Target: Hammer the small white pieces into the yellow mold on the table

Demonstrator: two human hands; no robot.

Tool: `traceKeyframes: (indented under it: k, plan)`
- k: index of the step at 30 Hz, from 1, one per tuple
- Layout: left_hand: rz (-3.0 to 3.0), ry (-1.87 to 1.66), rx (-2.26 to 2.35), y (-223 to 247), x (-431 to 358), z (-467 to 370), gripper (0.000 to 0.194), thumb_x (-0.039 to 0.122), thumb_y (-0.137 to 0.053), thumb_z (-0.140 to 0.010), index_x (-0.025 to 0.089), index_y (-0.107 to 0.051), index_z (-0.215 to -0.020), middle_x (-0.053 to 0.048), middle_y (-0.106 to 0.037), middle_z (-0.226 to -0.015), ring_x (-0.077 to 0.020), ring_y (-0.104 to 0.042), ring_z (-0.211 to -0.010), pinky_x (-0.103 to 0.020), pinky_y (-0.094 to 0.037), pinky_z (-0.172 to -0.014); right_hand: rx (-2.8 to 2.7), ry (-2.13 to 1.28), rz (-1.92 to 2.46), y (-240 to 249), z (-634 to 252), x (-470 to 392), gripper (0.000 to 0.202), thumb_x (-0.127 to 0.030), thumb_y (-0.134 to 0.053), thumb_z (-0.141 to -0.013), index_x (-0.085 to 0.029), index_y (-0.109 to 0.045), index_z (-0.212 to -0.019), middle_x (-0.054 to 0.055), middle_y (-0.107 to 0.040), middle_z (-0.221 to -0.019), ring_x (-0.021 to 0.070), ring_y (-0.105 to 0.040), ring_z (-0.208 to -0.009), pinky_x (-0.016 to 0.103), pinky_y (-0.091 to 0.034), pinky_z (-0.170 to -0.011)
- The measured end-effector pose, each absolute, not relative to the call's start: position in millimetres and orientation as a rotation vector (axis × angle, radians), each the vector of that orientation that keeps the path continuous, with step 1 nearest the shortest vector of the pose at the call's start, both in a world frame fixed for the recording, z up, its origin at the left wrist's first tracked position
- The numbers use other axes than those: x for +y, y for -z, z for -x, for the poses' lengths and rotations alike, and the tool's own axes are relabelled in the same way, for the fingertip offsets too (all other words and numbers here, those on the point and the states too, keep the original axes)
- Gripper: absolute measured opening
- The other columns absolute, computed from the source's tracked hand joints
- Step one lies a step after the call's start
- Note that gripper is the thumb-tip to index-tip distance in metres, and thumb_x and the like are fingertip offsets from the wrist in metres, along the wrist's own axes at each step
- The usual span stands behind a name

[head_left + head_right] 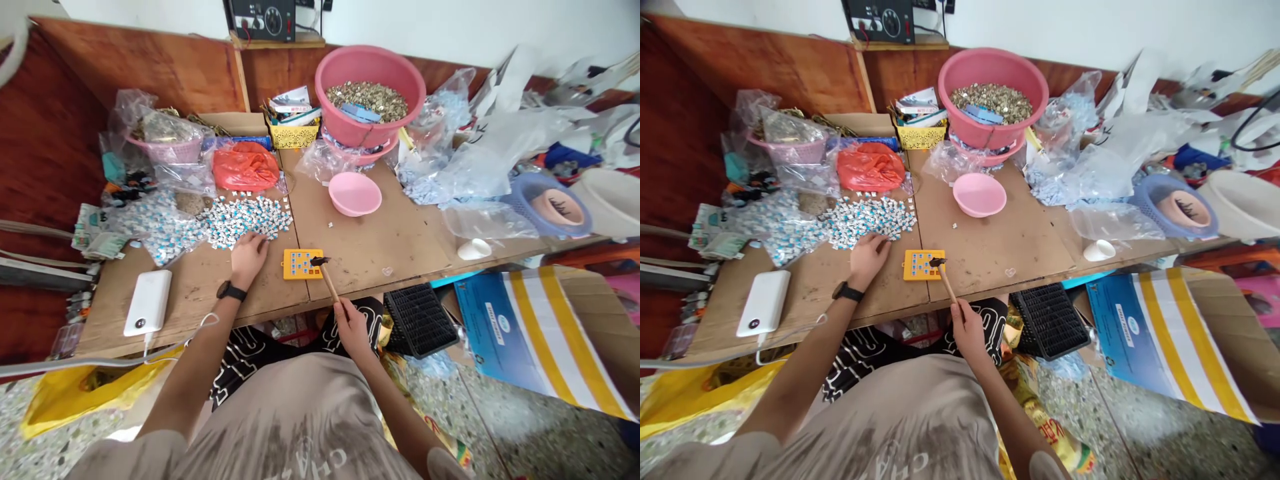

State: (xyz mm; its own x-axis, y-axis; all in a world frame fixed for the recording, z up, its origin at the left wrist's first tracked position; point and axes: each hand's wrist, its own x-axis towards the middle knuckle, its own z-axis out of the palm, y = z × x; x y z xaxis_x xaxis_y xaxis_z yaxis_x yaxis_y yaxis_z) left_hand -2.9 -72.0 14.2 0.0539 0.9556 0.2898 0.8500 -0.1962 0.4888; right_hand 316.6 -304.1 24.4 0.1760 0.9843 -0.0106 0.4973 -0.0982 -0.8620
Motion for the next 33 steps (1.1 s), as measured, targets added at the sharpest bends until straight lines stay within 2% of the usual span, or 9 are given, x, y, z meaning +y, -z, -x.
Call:
traceKeyframes:
  k: [4, 8, 12, 14, 17, 24, 29, 31, 33]
  plan:
    - [-2.204, -0.764, 1.88, -17, -60, -3, 0.035, 0.042, -0.056, -0.114, 0.023, -0.085, -0.122, -0.017, -0.081, -0.128, -0.0384, -0.069, -0.126, -0.052, -0.053, -0.115, -1.324, -0.855, 1.719, -13, -316, -309, 0.058, -0.068, -0.047, -0.119, -0.02, -0.079, -0.116, 0.002, -0.069, -0.078, 0.0213, -0.065, -0.071, 0.031, -0.049, -0.07]
    - [-2.148, -0.806, 1.817, -29, -60, -10, 0.032, 0.036, -0.055, -0.113, 0.024, -0.085, -0.11, -0.015, -0.083, -0.119, -0.0363, -0.072, -0.12, -0.053, -0.054, -0.115, -1.257, -0.843, 1.751, -8, -318, -313, 0.06, -0.069, -0.047, -0.119, -0.019, -0.079, -0.117, 0.002, -0.069, -0.078, 0.021, -0.063, -0.07, 0.031, -0.048, -0.068]
    - [-2.153, -0.862, 1.452, -48, -84, -35, 0.029, 0.037, -0.06, -0.113, 0.025, -0.086, -0.117, -0.01, -0.084, -0.125, -0.03, -0.075, -0.119, -0.047, -0.059, -0.112, -1.213, -0.855, 1.756, -7, -325, -314, 0.062, -0.071, -0.047, -0.118, -0.018, -0.079, -0.121, 0.001, -0.066, -0.077, 0.0202, -0.06, -0.068, 0.03, -0.046, -0.066]
    - [-2.259, -0.763, 1.24, -56, -101, -55, 0.029, 0.037, -0.06, -0.115, 0.025, -0.087, -0.119, -0.01, -0.083, -0.127, -0.0294, -0.074, -0.121, -0.047, -0.059, -0.112, -1.189, -0.841, 1.755, -6, -330, -315, 0.063, -0.072, -0.047, -0.118, -0.017, -0.079, -0.123, 0.001, -0.067, -0.079, 0.0205, -0.061, -0.07, 0.03, -0.047, -0.068]
    - [-2.446, -0.55, 1.061, -59, -122, -85, 0.031, 0.027, -0.056, -0.115, 0.025, -0.087, -0.116, -0.012, -0.081, -0.129, -0.0315, -0.072, -0.126, -0.051, -0.058, -0.115, -1.142, -0.823, 1.772, -3, -336, -317, 0.063, -0.072, -0.048, -0.118, -0.018, -0.08, -0.125, 0.001, -0.066, -0.079, 0.0207, -0.062, -0.071, 0.03, -0.048, -0.068]
    - [-2.553, -0.456, 1.133, -44, -133, -100, 0.036, 0.024, -0.054, -0.116, 0.022, -0.084, -0.134, -0.016, -0.084, -0.124, -0.0362, -0.071, -0.125, -0.058, -0.057, -0.115, -1.095, -0.826, 1.789, 4, -339, -326, 0.063, -0.073, -0.047, -0.118, -0.018, -0.079, -0.124, 0.0, -0.064, -0.076, 0.0202, -0.06, -0.067, 0.029, -0.046, -0.063]
    - [-2.507, -0.409, 1.097, -44, -130, -100, 0.03, 0.025, -0.055, -0.116, 0.022, -0.085, -0.119, -0.015, -0.085, -0.117, -0.0355, -0.072, -0.117, -0.055, -0.058, -0.111, -1.194, -0.778, 1.83, -5, -341, -322, 0.06, -0.068, -0.046, -0.119, -0.019, -0.079, -0.124, 0.002, -0.07, -0.079, 0.0221, -0.066, -0.071, 0.031, -0.049, -0.07]
    - [-2.498, -0.418, 1.131, -46, -132, -102, 0.03, 0.023, -0.055, -0.114, 0.022, -0.084, -0.124, -0.015, -0.083, -0.119, -0.0359, -0.071, -0.119, -0.054, -0.057, -0.112, -1.271, -0.786, 1.835, -14, -341, -319, 0.058, -0.066, -0.047, -0.12, -0.019, -0.08, -0.125, 0.004, -0.074, -0.082, 0.0231, -0.069, -0.072, 0.032, -0.05, -0.071]
    - [-2.485, -0.485, 1.229, -46, -137, -103, 0.035, 0.026, -0.059, -0.113, 0.023, -0.079, -0.142, -0.017, -0.079, -0.128, -0.0377, -0.068, -0.127, -0.055, -0.056, -0.114, -1.347, -0.796, 1.803, -23, -339, -319, 0.055, -0.063, -0.048, -0.12, -0.019, -0.081, -0.127, 0.006, -0.078, -0.087, 0.0238, -0.071, -0.075, 0.032, -0.051, -0.073]
